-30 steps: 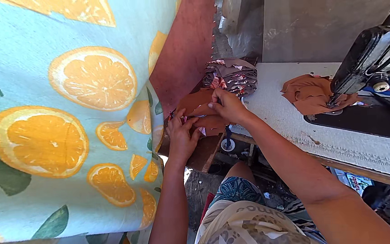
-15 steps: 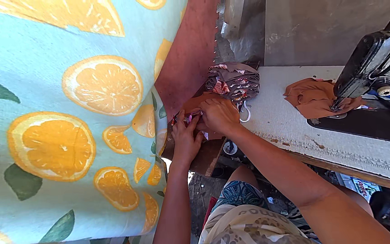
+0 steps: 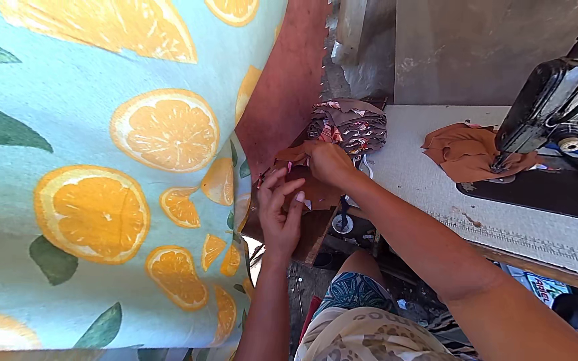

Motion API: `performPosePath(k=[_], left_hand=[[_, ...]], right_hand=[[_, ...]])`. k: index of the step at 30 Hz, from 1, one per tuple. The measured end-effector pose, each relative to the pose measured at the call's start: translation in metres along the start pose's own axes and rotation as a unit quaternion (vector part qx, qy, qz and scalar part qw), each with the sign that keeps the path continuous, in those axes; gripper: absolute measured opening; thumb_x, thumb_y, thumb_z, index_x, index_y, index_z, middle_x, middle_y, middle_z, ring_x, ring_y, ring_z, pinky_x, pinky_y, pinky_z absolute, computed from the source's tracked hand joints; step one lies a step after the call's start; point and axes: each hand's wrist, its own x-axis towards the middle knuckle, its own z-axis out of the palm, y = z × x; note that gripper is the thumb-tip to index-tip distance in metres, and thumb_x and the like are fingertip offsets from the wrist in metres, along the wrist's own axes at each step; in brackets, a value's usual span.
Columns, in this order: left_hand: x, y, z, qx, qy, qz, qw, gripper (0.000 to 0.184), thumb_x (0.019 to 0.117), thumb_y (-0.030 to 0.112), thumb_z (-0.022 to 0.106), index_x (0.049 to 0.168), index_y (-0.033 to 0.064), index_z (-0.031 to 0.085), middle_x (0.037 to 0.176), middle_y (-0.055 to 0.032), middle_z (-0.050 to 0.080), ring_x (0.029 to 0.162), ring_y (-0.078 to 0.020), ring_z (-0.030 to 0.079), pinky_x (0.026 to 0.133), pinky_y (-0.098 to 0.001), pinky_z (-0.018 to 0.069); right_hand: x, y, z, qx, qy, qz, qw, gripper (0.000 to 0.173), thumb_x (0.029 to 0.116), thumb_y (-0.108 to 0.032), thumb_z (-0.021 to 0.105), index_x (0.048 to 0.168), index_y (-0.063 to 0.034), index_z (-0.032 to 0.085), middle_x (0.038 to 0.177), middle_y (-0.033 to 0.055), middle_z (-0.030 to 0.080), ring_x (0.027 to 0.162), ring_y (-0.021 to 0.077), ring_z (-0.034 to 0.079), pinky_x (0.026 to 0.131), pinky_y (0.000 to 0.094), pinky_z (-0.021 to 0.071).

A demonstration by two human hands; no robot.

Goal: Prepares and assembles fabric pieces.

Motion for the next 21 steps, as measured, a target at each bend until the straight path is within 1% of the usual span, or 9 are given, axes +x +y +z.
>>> performPosePath(k=[2,4,6,8,12,14,16,19,21], left_hand=[[-0.007,0.016,0.024,-0.148,0.001,-0.056,0.987,0.024,0.1020,0.017,0.056,0.122,0.0084,0.066,0.137,-0.0027,0.059,0.122,-0.0136,0.059,0.100,-0.0345,0.0534],[-0.016,0.031,0.051,-0.261,0.006,-0.146,0.954,0.029,0.1034,0.012,0.049,0.130,0.0060,0.058,0.126,-0.0033,0.063,0.109,-0.0130,0.064,0.096,-0.0352,0.0540],[-0.017,0.049,0.072,-0.336,0.036,-0.241,0.910,0.031,0.1063,0.010,0.038,0.134,0.0036,0.051,0.124,-0.0079,0.062,0.106,-0.0161,0.064,0.097,-0.0352,0.0530],[-0.011,0.060,0.088,-0.377,0.068,-0.292,0.876,0.033,0.1092,0.014,0.030,0.136,0.0029,0.046,0.125,-0.0099,0.061,0.107,-0.0176,0.064,0.098,-0.0354,0.0529],[0.015,0.057,0.112,-0.390,0.157,-0.331,0.845,0.043,0.1133,0.023,0.025,0.148,0.0016,0.038,0.137,-0.0118,0.057,0.119,-0.0180,0.061,0.104,-0.0360,0.0492],[0.032,0.053,0.123,-0.409,0.199,-0.347,0.821,0.045,0.1143,0.027,0.025,0.151,0.0023,0.035,0.143,-0.0132,0.052,0.127,-0.0191,0.057,0.108,-0.0364,0.0454],[0.040,0.046,0.134,-0.432,0.212,-0.337,0.809,0.048,0.1144,0.030,0.025,0.154,0.0033,0.032,0.148,-0.0137,0.049,0.133,-0.0207,0.053,0.112,-0.0375,0.0420],[0.042,0.037,0.149,-0.469,0.216,-0.308,0.798,0.042,0.1141,0.029,0.026,0.146,0.0070,0.041,0.134,-0.0072,0.058,0.123,-0.0166,0.058,0.108,-0.0364,0.0457],[0.041,0.032,0.155,-0.512,0.222,-0.309,0.770,0.038,0.1140,0.031,0.026,0.135,0.0102,0.050,0.120,-0.0038,0.065,0.113,-0.0151,0.064,0.102,-0.0360,0.0512]], right_hand=[[0.003,0.003,-0.009,0.009,0.003,0.002,1.000,0.025,0.0962,0.001,0.053,0.114,-0.0021,0.070,0.116,0.0171,0.070,0.110,0.0355,0.068,0.091,0.0564,0.0543],[0.004,0.006,-0.019,0.015,0.009,0.005,1.000,0.025,0.0954,0.002,0.053,0.113,-0.0025,0.070,0.116,0.0165,0.071,0.110,0.0353,0.068,0.092,0.0564,0.0541],[0.004,0.009,-0.029,0.028,0.007,0.008,1.000,0.027,0.0950,0.003,0.053,0.115,-0.0030,0.071,0.118,0.0161,0.070,0.113,0.0350,0.067,0.094,0.0564,0.0533],[0.005,0.016,-0.036,0.034,0.008,0.006,0.999,0.028,0.0951,0.004,0.053,0.115,-0.0034,0.071,0.117,0.0156,0.071,0.113,0.0343,0.067,0.094,0.0559,0.0536],[0.000,0.026,-0.046,0.051,0.002,0.010,0.999,0.028,0.0968,0.004,0.053,0.117,-0.0040,0.071,0.118,0.0156,0.070,0.113,0.0347,0.067,0.095,0.0562,0.0531],[-0.004,0.032,-0.048,0.066,0.028,0.004,0.997,0.029,0.0958,0.005,0.052,0.115,-0.0042,0.072,0.118,0.0151,0.071,0.112,0.0339,0.068,0.095,0.0556,0.0537],[-0.012,0.037,-0.049,0.068,0.048,-0.011,0.996,0.029,0.0961,0.006,0.052,0.114,-0.0039,0.072,0.116,0.0148,0.072,0.112,0.0328,0.068,0.095,0.0540,0.0541],[-0.028,0.043,-0.054,0.064,0.093,-0.051,0.992,0.028,0.0954,0.006,0.052,0.113,-0.0028,0.072,0.115,0.0159,0.072,0.109,0.0326,0.069,0.093,0.0535,0.0555],[-0.046,0.043,-0.058,0.065,0.135,-0.091,0.984,0.026,0.0946,0.006,0.053,0.110,-0.0021,0.072,0.109,0.0160,0.072,0.105,0.0324,0.070,0.091,0.0526,0.0566]])
